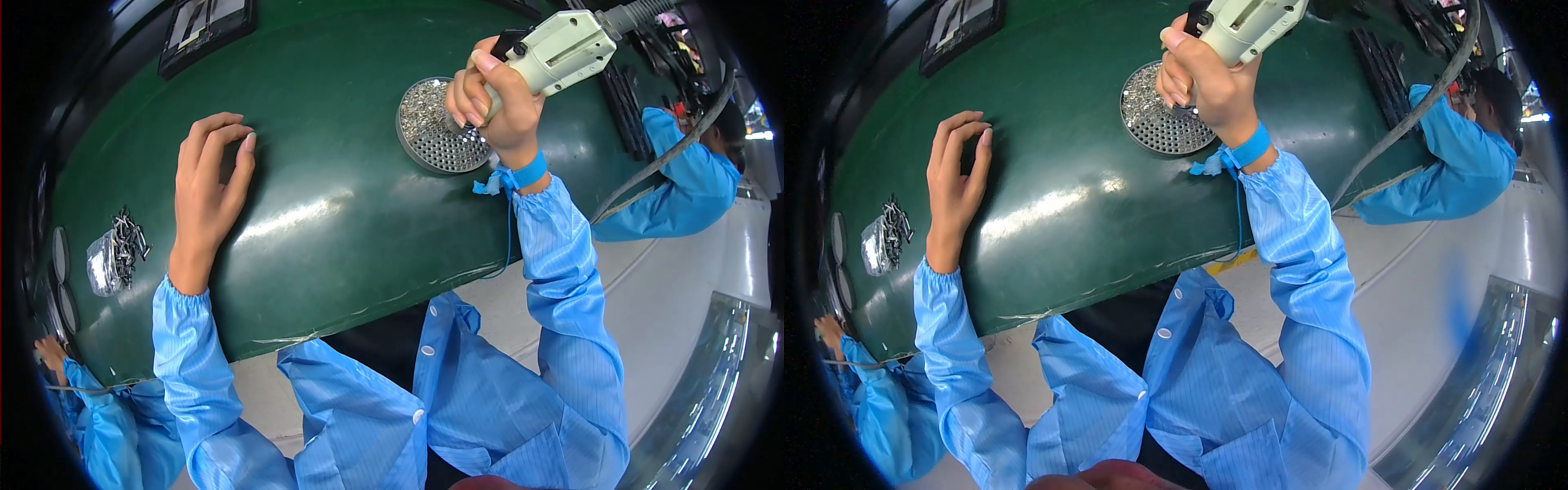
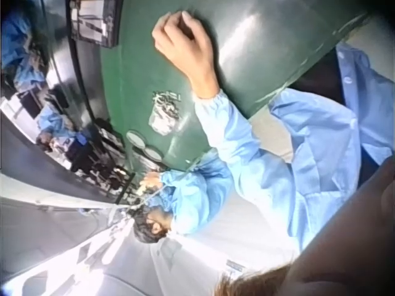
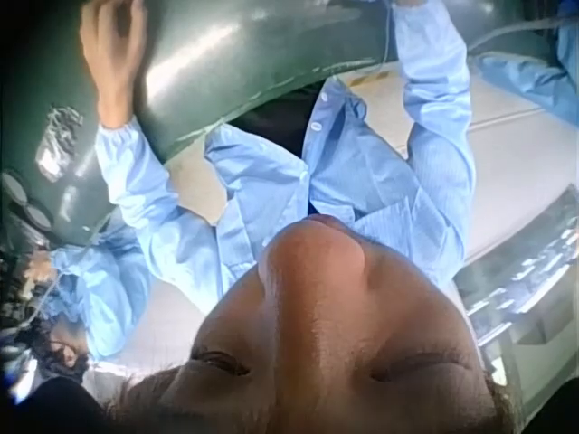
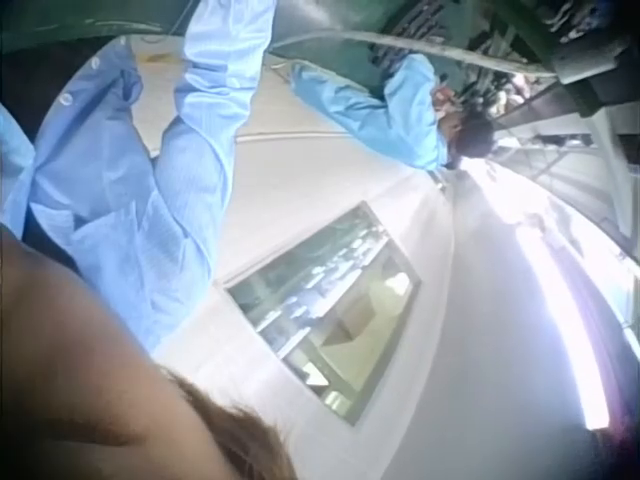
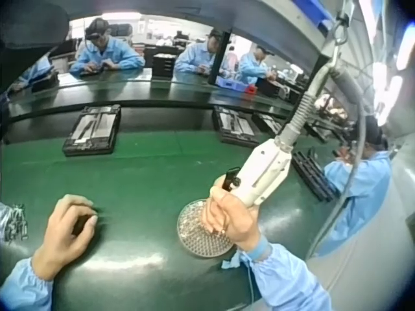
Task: The person secures internal ribbon cables and plastic trays within a tablet chassis by driving screws into place with an electric power screwdriver.
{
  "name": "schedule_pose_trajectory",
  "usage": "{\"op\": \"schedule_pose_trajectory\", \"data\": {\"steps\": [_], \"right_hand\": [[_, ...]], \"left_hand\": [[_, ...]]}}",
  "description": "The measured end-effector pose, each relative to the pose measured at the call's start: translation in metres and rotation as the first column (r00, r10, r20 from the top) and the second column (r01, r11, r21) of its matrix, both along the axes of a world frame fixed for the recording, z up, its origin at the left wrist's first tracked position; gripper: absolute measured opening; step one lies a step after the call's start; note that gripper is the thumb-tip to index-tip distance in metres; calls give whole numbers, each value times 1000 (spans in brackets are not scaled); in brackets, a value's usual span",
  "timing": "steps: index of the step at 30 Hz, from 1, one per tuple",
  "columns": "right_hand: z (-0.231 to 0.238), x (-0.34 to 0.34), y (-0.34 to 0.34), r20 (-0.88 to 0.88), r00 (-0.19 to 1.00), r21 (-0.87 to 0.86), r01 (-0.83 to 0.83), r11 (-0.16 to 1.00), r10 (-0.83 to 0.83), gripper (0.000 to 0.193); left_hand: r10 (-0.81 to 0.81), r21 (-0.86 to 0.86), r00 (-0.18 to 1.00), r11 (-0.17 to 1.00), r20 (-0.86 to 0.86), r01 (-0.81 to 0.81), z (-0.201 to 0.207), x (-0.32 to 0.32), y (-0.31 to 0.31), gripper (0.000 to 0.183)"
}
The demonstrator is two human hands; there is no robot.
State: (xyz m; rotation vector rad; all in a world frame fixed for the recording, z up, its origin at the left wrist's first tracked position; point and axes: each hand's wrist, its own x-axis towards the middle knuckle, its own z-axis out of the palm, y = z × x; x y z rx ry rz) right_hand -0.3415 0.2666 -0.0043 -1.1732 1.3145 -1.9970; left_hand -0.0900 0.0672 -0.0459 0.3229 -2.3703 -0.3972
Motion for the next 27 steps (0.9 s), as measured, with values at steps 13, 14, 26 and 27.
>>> {"op": "schedule_pose_trajectory", "data": {"steps": [13,14,26,27], "right_hand": [[4,-3,7,17,999,-17,-39,999,39,45],[8,-6,9,23,998,-49,-65,997,66,44],[23,10,0,34,997,-83,-69,994,72,38],[23,11,1,31,996,-95,-77,993,80,37]], "left_hand": [[-7,-331,995,943,-96,-25,22,21,-8,16],[36,-373,990,924,-135,-85,27,31,-10,15],[525,-361,758,843,387,-399,14,202,-85,85],[508,-287,765,859,395,-423,12,197,-86,85]]}}
